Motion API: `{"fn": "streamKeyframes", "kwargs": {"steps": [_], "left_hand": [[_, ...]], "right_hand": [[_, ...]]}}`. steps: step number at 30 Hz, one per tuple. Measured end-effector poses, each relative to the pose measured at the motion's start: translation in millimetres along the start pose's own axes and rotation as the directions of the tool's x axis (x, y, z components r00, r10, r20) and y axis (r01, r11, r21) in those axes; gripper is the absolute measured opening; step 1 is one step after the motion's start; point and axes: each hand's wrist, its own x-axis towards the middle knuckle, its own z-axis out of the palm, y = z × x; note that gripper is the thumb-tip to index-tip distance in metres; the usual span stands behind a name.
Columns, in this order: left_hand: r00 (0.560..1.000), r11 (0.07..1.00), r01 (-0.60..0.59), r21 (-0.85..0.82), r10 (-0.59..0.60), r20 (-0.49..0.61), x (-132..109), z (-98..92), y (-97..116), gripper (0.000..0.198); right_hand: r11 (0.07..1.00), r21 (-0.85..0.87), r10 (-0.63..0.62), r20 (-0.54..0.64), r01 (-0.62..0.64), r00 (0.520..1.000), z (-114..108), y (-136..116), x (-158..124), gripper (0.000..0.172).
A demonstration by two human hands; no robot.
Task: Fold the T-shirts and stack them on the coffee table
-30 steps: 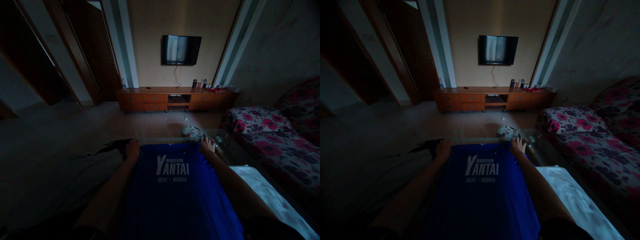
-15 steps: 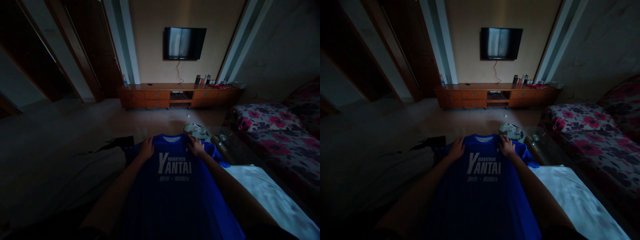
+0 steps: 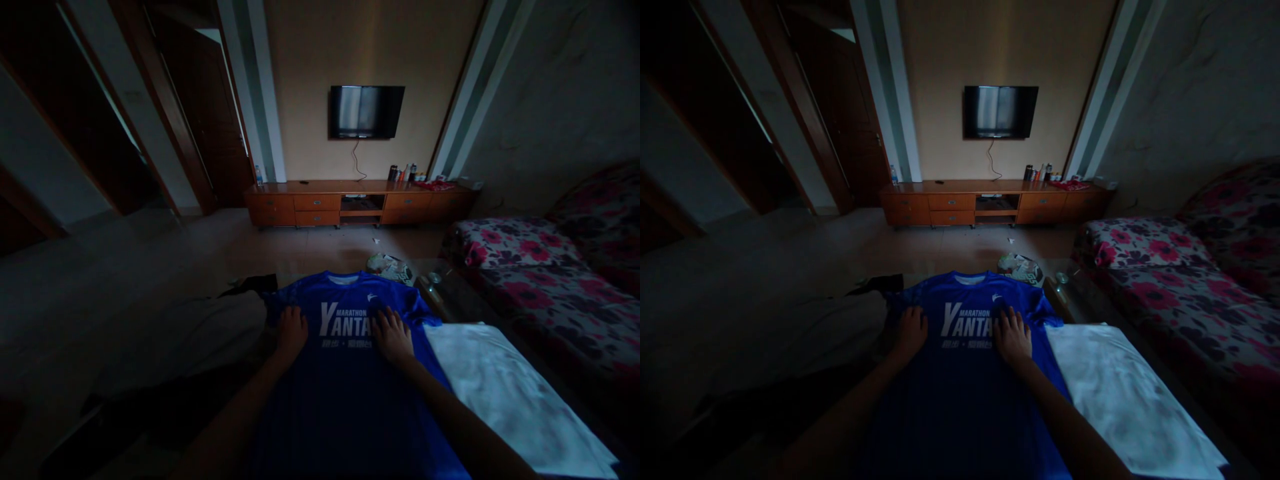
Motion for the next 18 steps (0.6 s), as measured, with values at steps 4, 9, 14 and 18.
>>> {"fn": "streamKeyframes", "kwargs": {"steps": [4,9,14,18], "left_hand": [[0.983,0.987,0.158,-0.021,-0.16,-0.096,4.2,-9.8,-19.1,0.026],[0.933,0.937,0.332,-0.108,-0.343,-0.107,9.1,-5.3,-30.9,0.046],[0.867,0.855,0.475,-0.21,-0.495,-0.054,28.6,3.5,-43.2,0.047],[0.826,0.781,0.524,-0.341,-0.563,-0.02,45.6,4.8,-54.9,0.041]], "right_hand": [[0.999,0.011,0.042,0.037,-0.043,0.998,1.4,6.0,-11.8,0.065],[0.997,-0.011,0.082,0.028,-0.082,0.996,-1.8,5.9,-18.1,0.063],[0.995,-0.011,0.103,0.017,-0.103,0.995,-3.4,1.9,-18.8,0.063],[0.994,-0.004,0.106,0.022,-0.106,0.994,-5.1,0.9,-18.5,0.063]]}}
